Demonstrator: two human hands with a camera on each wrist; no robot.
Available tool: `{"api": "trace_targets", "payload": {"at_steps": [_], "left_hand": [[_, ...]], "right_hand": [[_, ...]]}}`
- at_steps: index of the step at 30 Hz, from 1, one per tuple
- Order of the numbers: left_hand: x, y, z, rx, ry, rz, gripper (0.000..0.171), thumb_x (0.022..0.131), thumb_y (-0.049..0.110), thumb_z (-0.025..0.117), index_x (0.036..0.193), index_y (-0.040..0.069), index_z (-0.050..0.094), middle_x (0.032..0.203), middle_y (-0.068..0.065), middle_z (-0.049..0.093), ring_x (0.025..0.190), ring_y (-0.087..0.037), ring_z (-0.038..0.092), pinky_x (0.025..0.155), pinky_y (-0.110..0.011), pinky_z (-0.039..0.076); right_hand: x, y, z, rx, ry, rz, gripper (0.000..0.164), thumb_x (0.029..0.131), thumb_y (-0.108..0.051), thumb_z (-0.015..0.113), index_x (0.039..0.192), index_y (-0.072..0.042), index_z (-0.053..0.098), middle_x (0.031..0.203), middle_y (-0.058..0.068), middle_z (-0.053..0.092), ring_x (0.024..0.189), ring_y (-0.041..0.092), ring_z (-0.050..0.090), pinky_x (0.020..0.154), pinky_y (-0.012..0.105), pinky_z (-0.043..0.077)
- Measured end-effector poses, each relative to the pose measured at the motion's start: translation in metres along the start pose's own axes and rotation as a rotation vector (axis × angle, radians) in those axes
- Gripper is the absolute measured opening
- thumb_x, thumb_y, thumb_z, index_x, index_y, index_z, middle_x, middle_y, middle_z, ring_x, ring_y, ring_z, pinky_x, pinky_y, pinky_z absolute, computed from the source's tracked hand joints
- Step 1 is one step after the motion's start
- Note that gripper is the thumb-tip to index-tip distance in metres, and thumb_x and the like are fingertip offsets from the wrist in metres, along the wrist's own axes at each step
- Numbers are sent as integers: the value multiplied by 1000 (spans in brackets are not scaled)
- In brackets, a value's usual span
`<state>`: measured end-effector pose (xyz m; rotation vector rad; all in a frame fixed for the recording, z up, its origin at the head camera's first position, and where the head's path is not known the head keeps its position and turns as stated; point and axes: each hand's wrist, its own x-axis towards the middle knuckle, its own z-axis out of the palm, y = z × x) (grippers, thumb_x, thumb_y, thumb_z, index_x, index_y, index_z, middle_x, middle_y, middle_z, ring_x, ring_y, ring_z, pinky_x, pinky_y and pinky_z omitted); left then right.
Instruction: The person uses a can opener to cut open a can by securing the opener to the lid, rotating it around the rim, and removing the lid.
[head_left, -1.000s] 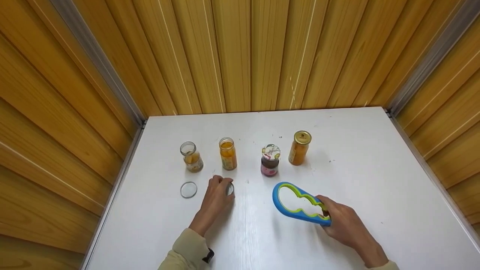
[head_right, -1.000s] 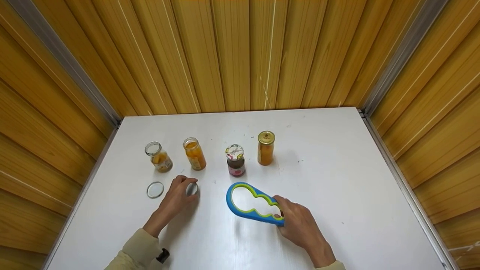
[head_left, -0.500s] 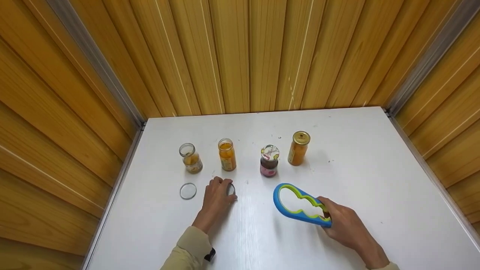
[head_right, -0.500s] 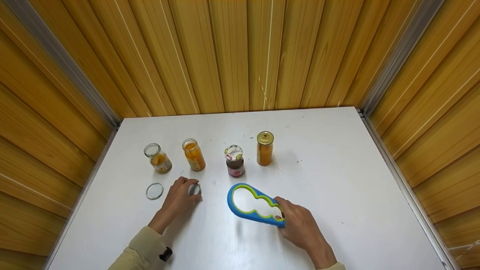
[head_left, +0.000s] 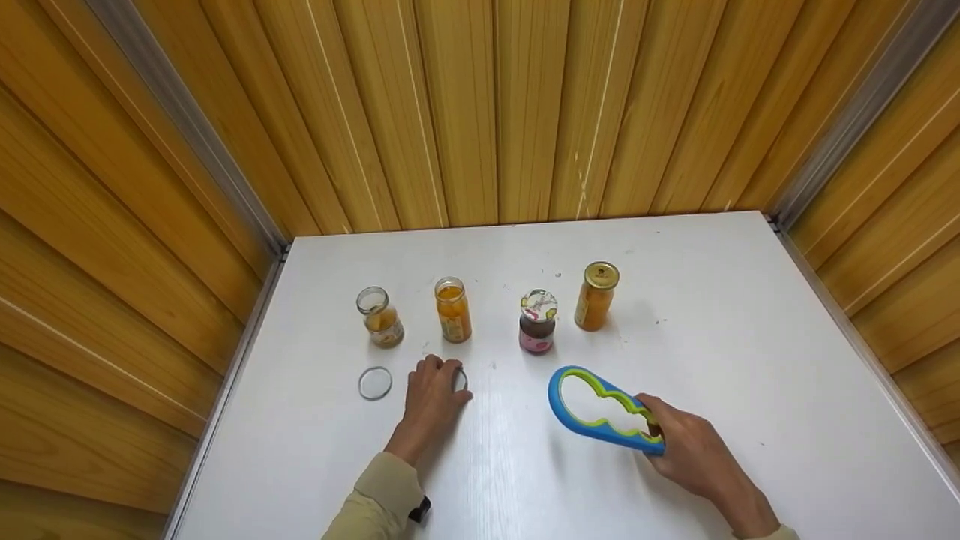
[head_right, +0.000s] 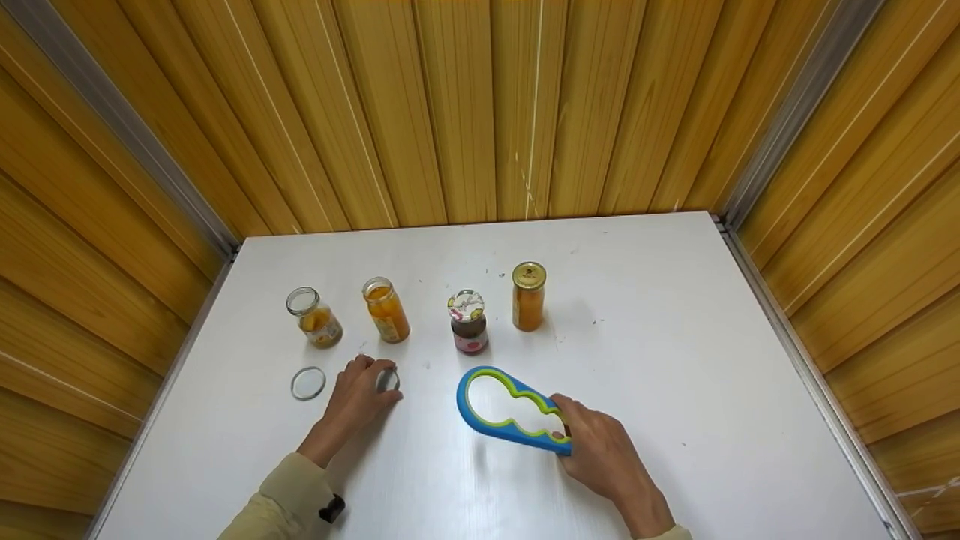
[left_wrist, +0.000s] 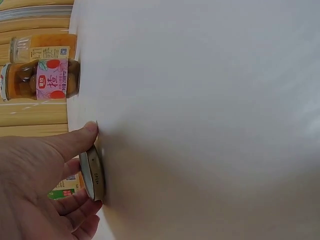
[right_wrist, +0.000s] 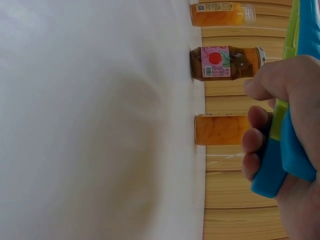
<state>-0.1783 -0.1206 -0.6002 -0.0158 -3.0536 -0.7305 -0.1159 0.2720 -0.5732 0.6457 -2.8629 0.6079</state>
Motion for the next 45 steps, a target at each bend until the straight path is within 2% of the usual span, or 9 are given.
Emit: {"api": "trace_targets", "payload": {"at_steps": [5, 10, 21, 27, 29, 33, 36, 40, 45], "left_hand": [[1, 1, 0, 35, -13, -12, 49, 85, 28, 87, 126, 8, 70, 116, -11, 56, 107, -28, 52, 94, -44, 45], [2, 0, 0, 42, -38, -33, 52, 86, 31, 86, 130, 9, 69, 118, -9, 56, 109, -27, 51, 96, -43, 43], [3, -4, 1, 59, -41, -15, 56, 87, 33, 84, 134, 11, 65, 121, -9, 57, 112, -28, 52, 98, -45, 43], [3, -2, 3, 26, -16, -36, 57, 87, 33, 83, 135, 10, 63, 128, -11, 57, 118, -28, 50, 102, -44, 43], [3, -1, 2, 16, 11, -19, 55, 88, 32, 83, 135, 10, 64, 129, -12, 56, 119, -29, 49, 102, -44, 43], [2, 6, 1, -12, 80, 31, 52, 92, 28, 80, 137, 10, 62, 134, -11, 54, 124, -28, 48, 102, -42, 44], [3, 15, 0, -59, 117, 59, 53, 94, 26, 78, 141, 11, 59, 139, -10, 53, 129, -28, 49, 106, -43, 45], [8, 30, -1, -142, 140, 86, 55, 94, 23, 79, 143, 11, 56, 141, -11, 53, 131, -31, 50, 109, -45, 44], [15, 46, -3, -186, 166, 117, 58, 92, 21, 80, 143, 11, 53, 138, -12, 55, 128, -33, 54, 108, -47, 46]], "right_hand": [[-1, 1, 0, -1, 22, -6, 75, 65, -7, 94, 132, -7, 60, 101, 6, 73, 75, 7, 61, 69, 32, 58], [-1, 1, 0, 5, 2, 13, 76, 65, -8, 95, 132, -7, 60, 104, 8, 73, 77, 9, 63, 71, 35, 59], [-3, 3, -1, 10, -8, 25, 75, 66, -8, 94, 132, -6, 59, 102, 6, 73, 76, 7, 62, 71, 33, 59], [-4, 5, -1, 15, -7, 31, 76, 66, -7, 94, 133, -6, 59, 103, 7, 73, 76, 8, 61, 72, 34, 59], [-5, 7, -1, 13, 2, 29, 76, 66, -6, 94, 133, -5, 59, 101, 7, 73, 75, 8, 61, 72, 34, 59], [-6, 10, -1, -2, 16, 21, 76, 66, -5, 93, 133, -5, 58, 99, 6, 72, 75, 9, 60, 71, 35, 59], [-8, 12, -2, -4, 26, 23, 77, 66, -5, 93, 134, -4, 58, 105, 9, 72, 78, 12, 63, 72, 37, 60], [-9, 15, -3, 9, 40, 29, 77, 66, -5, 93, 134, -4, 57, 113, 12, 72, 83, 16, 66, 74, 40, 61], [-10, 18, -6, 15, 48, 39, 75, 67, -4, 92, 133, -3, 57, 107, 11, 72, 78, 14, 63, 71, 37, 60]]}}
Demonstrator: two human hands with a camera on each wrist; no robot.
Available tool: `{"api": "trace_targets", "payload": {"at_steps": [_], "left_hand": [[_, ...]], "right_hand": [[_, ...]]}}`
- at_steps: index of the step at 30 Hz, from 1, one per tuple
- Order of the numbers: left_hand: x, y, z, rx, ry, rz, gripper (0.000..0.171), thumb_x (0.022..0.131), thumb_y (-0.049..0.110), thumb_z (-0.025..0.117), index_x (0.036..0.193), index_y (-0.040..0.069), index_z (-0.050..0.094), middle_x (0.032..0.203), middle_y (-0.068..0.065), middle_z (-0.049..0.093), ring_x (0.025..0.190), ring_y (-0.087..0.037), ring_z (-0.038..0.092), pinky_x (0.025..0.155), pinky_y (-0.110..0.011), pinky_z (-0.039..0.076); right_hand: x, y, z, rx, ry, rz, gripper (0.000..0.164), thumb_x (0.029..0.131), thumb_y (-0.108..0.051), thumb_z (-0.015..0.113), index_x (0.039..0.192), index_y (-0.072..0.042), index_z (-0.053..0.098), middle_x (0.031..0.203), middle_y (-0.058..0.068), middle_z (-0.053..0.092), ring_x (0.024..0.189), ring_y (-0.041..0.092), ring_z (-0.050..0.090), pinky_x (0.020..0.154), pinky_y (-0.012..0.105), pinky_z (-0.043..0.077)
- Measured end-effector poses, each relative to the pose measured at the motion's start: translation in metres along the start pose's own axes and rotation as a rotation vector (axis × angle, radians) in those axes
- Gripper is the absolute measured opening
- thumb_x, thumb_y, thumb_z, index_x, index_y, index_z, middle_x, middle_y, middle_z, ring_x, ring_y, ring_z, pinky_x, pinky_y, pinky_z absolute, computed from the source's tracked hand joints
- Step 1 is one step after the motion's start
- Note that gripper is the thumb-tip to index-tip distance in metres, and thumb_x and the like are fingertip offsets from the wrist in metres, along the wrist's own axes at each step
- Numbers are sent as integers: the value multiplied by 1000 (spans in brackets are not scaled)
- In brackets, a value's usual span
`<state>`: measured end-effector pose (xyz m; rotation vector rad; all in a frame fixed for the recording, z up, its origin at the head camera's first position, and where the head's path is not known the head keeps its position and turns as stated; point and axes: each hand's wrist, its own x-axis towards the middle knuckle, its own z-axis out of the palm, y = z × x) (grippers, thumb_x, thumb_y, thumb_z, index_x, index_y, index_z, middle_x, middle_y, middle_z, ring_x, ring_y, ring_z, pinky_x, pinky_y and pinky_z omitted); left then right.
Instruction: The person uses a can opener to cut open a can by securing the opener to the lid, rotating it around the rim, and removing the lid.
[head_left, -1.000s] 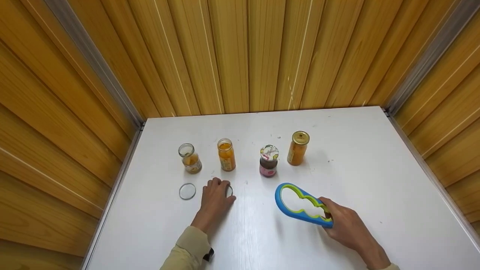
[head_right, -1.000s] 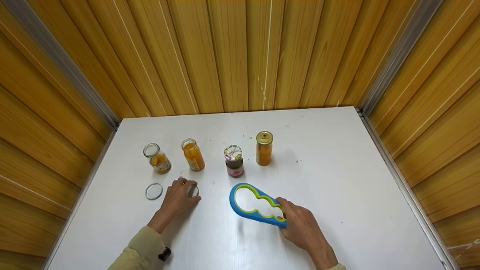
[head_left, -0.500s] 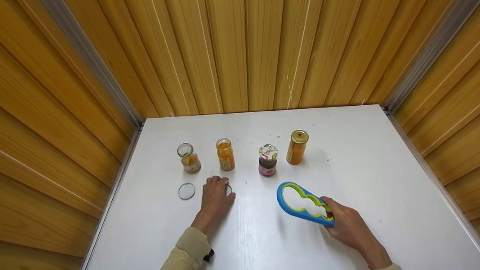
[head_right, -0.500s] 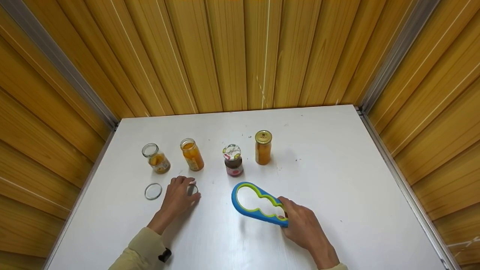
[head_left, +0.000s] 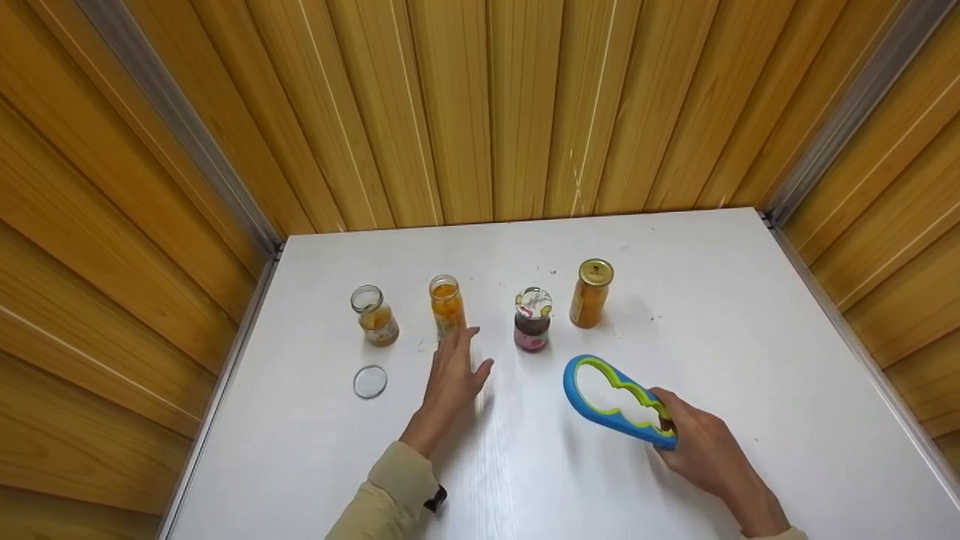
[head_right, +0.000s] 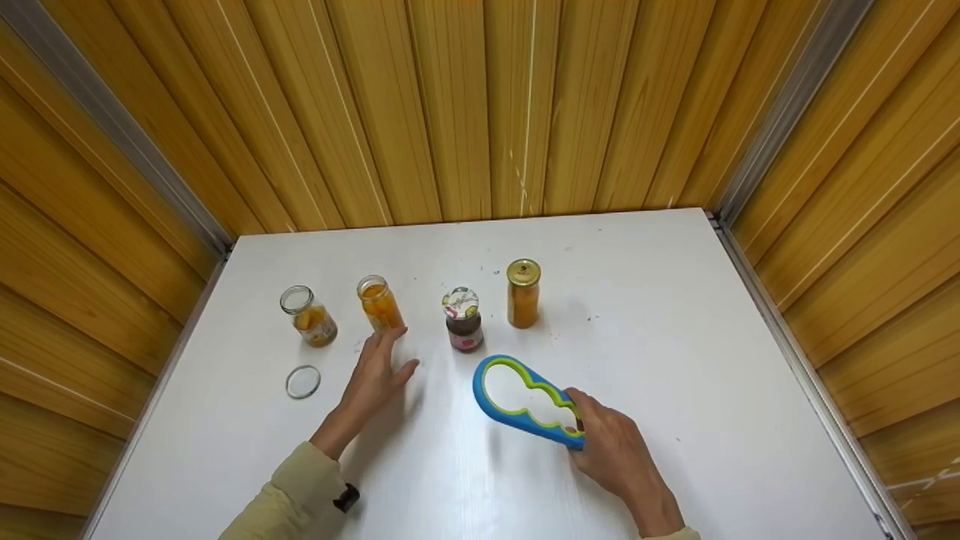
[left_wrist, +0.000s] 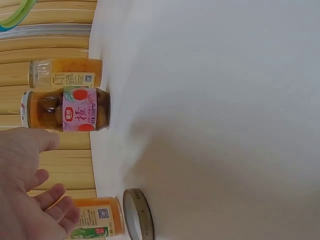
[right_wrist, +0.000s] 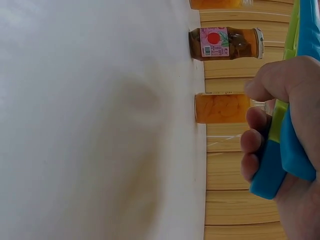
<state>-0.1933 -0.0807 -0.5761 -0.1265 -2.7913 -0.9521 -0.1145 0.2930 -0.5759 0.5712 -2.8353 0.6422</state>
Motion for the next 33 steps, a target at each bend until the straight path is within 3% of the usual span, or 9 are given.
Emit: {"api": "trace_targets", "payload": {"at_steps": [5, 15, 20, 29, 33], "left_hand": [[8, 13, 2, -26, -1, 35, 61, 93, 22, 80, 145, 9, 51, 141, -13, 52, 130, -32, 53, 110, -46, 45], [24, 28, 12, -71, -81, 15, 81, 92, 31, 80, 157, 9, 36, 156, -15, 42, 143, -31, 43, 119, -44, 35], [32, 33, 24, -156, -109, -34, 86, 92, 34, 80, 160, 10, 32, 160, -13, 38, 146, -28, 40, 119, -43, 34], [51, 38, 48, -353, -161, -157, 96, 89, 38, 83, 163, 17, 26, 165, -8, 31, 151, -25, 33, 121, -45, 29], [57, 37, 55, -437, -163, -160, 94, 89, 33, 83, 162, 15, 26, 164, -10, 33, 151, -25, 33, 123, -45, 26]], "right_hand": [[-1, 2, -3, -4, -5, 21, 72, 69, -3, 91, 133, -3, 57, 104, 11, 72, 75, 13, 60, 71, 37, 60], [-4, 6, -5, -7, 19, 27, 71, 69, -1, 89, 133, -2, 57, 106, 12, 72, 76, 15, 62, 70, 39, 60], [-7, 9, -5, -6, 26, 38, 73, 68, 1, 89, 133, -2, 57, 102, 12, 72, 75, 15, 62, 68, 39, 58], [-8, 11, -7, 1, -16, 95, 73, 70, 0, 89, 136, -1, 55, 109, 16, 72, 78, 19, 63, 74, 44, 60], [-8, 11, -8, -2, -27, 108, 72, 72, -1, 88, 136, -1, 55, 110, 16, 72, 79, 20, 64, 75, 45, 60]]}}
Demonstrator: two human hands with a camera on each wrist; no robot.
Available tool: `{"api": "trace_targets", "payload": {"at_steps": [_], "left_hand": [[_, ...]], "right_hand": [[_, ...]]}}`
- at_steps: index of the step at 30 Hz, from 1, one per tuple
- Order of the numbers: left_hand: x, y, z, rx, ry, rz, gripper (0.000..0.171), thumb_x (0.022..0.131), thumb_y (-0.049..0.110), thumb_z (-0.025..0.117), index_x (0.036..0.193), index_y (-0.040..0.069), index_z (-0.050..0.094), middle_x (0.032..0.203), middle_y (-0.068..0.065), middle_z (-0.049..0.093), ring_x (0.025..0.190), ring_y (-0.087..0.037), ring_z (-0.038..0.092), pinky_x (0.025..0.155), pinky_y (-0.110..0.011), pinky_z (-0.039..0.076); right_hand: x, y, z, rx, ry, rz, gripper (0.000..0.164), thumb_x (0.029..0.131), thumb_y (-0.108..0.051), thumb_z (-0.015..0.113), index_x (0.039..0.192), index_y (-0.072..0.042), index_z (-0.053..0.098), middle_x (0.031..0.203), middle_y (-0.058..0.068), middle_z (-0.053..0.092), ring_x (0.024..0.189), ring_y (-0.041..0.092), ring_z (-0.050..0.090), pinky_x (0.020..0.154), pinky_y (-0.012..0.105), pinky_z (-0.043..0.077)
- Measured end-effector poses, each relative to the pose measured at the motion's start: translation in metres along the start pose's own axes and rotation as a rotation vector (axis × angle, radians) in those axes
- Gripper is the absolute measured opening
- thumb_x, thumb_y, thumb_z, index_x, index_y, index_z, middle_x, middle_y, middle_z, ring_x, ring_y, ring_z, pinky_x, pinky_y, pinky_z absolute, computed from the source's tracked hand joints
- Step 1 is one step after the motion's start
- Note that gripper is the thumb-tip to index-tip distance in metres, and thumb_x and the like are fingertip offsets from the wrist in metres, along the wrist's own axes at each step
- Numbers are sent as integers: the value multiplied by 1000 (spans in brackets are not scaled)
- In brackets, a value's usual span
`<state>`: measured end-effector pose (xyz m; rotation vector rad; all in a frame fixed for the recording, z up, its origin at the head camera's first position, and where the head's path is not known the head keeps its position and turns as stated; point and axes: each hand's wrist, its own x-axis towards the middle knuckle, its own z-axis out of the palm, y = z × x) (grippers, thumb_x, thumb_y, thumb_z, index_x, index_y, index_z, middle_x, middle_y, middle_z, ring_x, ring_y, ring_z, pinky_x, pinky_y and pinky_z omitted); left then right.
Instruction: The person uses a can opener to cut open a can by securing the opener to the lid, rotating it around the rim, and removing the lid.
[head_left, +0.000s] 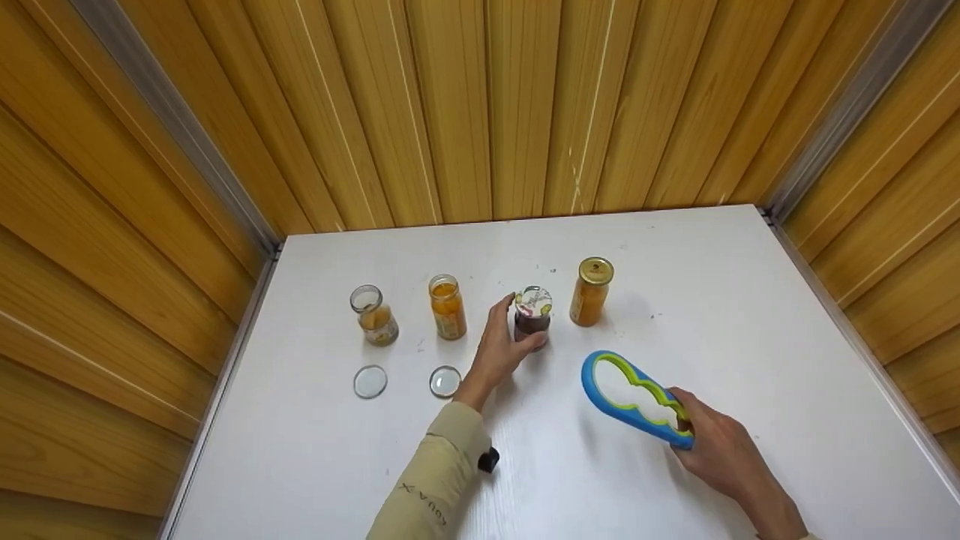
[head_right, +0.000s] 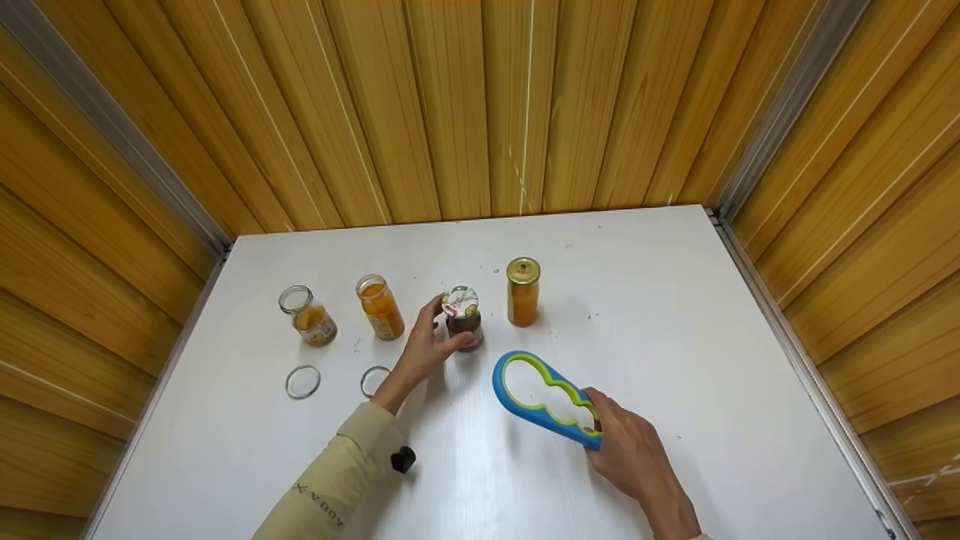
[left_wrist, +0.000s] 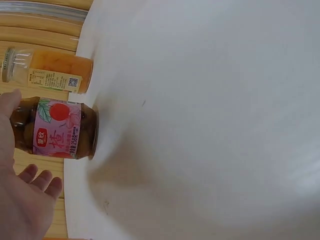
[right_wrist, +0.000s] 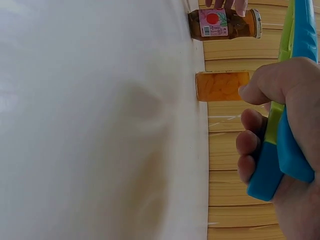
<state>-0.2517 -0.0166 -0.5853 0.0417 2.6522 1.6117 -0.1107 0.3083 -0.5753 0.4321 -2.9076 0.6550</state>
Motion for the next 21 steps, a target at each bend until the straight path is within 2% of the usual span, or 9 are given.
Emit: {"api": "trace_targets", "payload": {"at_steps": [4, 11, 17, 21], "left_hand": [[7, 0, 6, -48, -9, 15, 92, 90, 29, 83, 161, 11, 27, 162, -13, 35, 150, -26, 34, 123, -44, 25], [14, 5, 13, -168, 6, -37, 93, 87, 24, 86, 160, 10, 29, 162, -13, 38, 150, -27, 35, 123, -45, 26], [19, 10, 19, -267, 22, -76, 89, 87, 22, 86, 158, 15, 32, 155, -11, 46, 142, -26, 44, 117, -45, 37], [21, 14, 22, -311, 16, -110, 90, 86, 23, 87, 157, 16, 32, 152, -10, 49, 137, -24, 49, 112, -43, 44]], "right_hand": [[-1, 0, -1, 5, 0, 8, 71, 72, -1, 88, 136, 0, 55, 110, 17, 72, 79, 21, 64, 76, 47, 61], [-2, 0, -3, 13, -16, 28, 69, 73, 1, 86, 135, -1, 55, 107, 14, 71, 77, 19, 62, 76, 45, 61], [-4, 2, -1, -10, 15, -8, 70, 71, 0, 87, 133, -2, 56, 100, 12, 72, 74, 16, 61, 73, 43, 59], [-3, 2, 0, -8, 20, -6, 70, 71, 0, 88, 133, -2, 56, 101, 13, 72, 74, 16, 61, 73, 43, 60]]}}
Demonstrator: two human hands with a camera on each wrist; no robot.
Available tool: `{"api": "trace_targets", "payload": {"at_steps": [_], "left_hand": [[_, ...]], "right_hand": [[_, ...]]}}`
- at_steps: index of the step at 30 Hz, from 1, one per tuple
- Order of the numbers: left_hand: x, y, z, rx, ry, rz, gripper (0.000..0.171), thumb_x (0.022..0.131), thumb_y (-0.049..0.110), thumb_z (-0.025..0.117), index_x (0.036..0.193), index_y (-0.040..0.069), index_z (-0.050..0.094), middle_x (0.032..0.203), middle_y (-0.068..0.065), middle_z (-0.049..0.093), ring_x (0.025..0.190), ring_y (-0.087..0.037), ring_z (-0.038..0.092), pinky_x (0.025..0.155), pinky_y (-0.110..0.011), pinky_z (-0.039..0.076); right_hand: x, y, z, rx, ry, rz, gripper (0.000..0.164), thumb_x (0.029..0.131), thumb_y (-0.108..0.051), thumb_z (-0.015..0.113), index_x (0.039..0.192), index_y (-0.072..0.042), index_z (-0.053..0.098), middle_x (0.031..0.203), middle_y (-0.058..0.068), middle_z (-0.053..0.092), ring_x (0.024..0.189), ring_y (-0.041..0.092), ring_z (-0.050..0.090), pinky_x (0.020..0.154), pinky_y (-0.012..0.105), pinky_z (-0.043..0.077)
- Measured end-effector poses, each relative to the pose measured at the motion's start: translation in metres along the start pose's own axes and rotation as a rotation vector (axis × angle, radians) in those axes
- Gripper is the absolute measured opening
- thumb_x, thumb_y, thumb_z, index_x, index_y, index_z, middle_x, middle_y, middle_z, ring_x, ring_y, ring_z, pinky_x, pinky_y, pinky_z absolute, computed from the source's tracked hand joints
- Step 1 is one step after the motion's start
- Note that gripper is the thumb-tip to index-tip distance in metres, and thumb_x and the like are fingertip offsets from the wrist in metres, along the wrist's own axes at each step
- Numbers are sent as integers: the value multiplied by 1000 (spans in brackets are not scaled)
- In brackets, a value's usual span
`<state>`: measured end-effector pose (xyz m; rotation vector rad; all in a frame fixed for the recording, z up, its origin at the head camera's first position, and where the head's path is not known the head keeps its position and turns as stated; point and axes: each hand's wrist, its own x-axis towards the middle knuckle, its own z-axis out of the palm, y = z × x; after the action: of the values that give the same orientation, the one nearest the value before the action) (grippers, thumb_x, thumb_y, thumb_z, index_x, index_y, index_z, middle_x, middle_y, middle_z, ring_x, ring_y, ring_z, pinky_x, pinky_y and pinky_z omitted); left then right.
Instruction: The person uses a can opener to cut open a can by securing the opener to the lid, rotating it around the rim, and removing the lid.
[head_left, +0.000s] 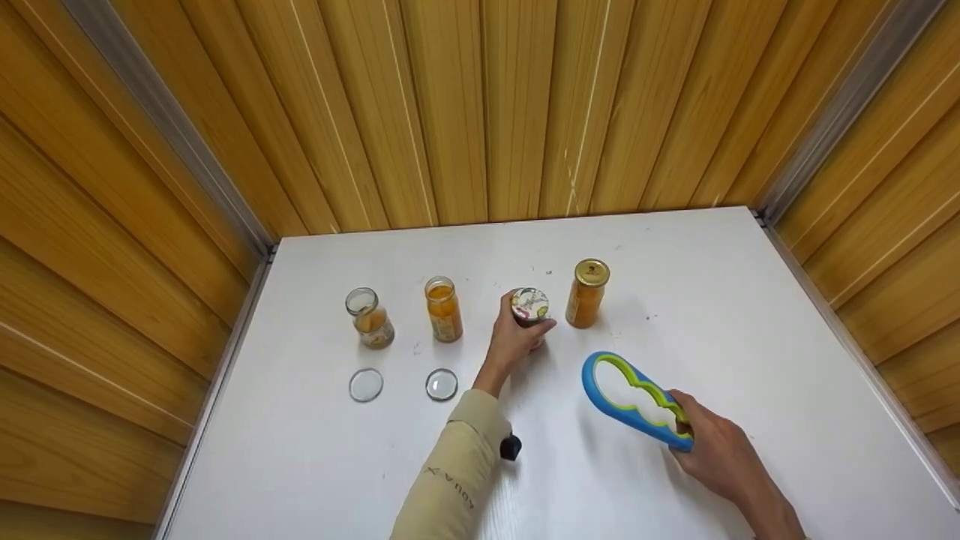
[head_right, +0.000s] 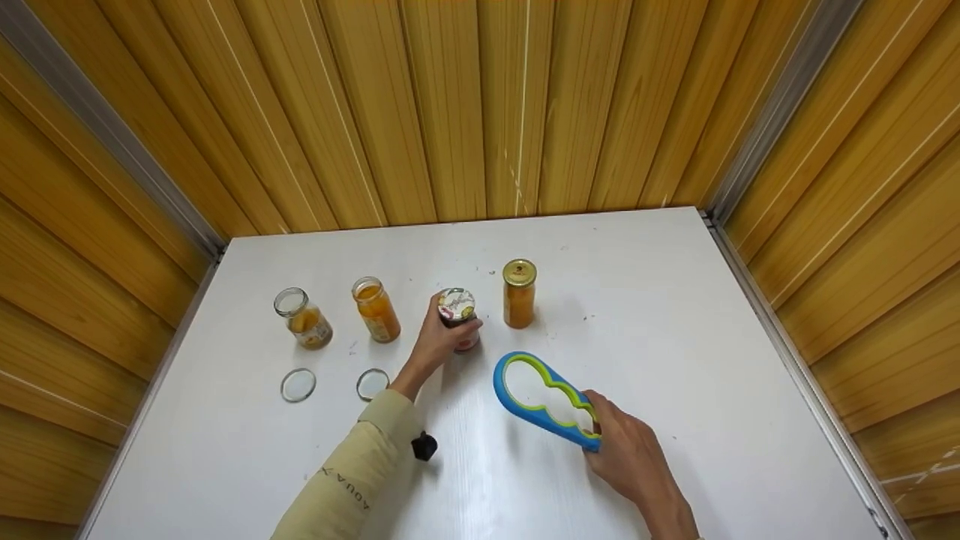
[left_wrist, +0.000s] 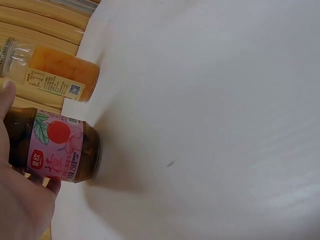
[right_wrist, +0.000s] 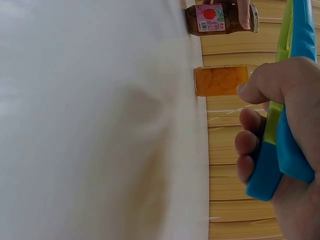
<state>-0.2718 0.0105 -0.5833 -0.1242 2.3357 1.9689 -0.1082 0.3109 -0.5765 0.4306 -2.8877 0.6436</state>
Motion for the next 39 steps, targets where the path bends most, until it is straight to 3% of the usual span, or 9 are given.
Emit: {"api": "trace_targets", "payload": {"at_steps": [6, 13, 19, 28, 33, 39], "left_hand": [[0, 0, 0, -28, 1, 6, 79, 88, 23, 85, 151, 14, 40, 143, -6, 56, 124, -19, 55, 99, -37, 52], [-4, -5, -6, -27, -17, -12, 76, 88, 23, 85, 151, 15, 42, 142, -4, 57, 121, -18, 55, 96, -34, 54], [-9, -7, -6, -36, -54, -37, 75, 88, 23, 85, 149, 14, 44, 140, -4, 57, 117, -19, 56, 90, -33, 56], [-25, -9, -5, -6, -117, -3, 68, 87, 22, 86, 144, 16, 49, 135, 0, 60, 117, -17, 56, 92, -34, 55], [-35, -9, -4, -38, -153, -32, 71, 87, 23, 86, 147, 20, 47, 136, 2, 58, 117, -17, 56, 91, -34, 56], [-50, -15, -6, -37, -179, -19, 68, 87, 21, 86, 144, 22, 49, 136, 3, 60, 115, -16, 58, 92, -36, 56]], "right_hand": [[1, -2, 2, 1, -8, 0, 68, 73, -1, 86, 134, 0, 57, 102, 14, 72, 74, 16, 60, 73, 42, 59], [3, -5, 3, 5, -10, 5, 69, 73, -1, 87, 134, 0, 56, 101, 14, 72, 74, 16, 60, 73, 43, 59], [6, -8, 3, -11, 5, 47, 74, 71, -1, 89, 135, 3, 53, 107, 21, 71, 79, 24, 64, 79, 53, 60], [12, -11, 4, -21, 58, 36, 74, 70, 0, 88, 134, 4, 52, 105, 23, 70, 77, 26, 63, 71, 50, 59], [18, -16, 5, -16, 43, 57, 77, 70, 0, 89, 136, 4, 50, 104, 25, 70, 79, 29, 66, 75, 55, 60], [23, -22, 7, -1, 8, 70, 74, 73, 0, 86, 137, 4, 50, 108, 25, 69, 80, 29, 64, 76, 55, 59]]}}
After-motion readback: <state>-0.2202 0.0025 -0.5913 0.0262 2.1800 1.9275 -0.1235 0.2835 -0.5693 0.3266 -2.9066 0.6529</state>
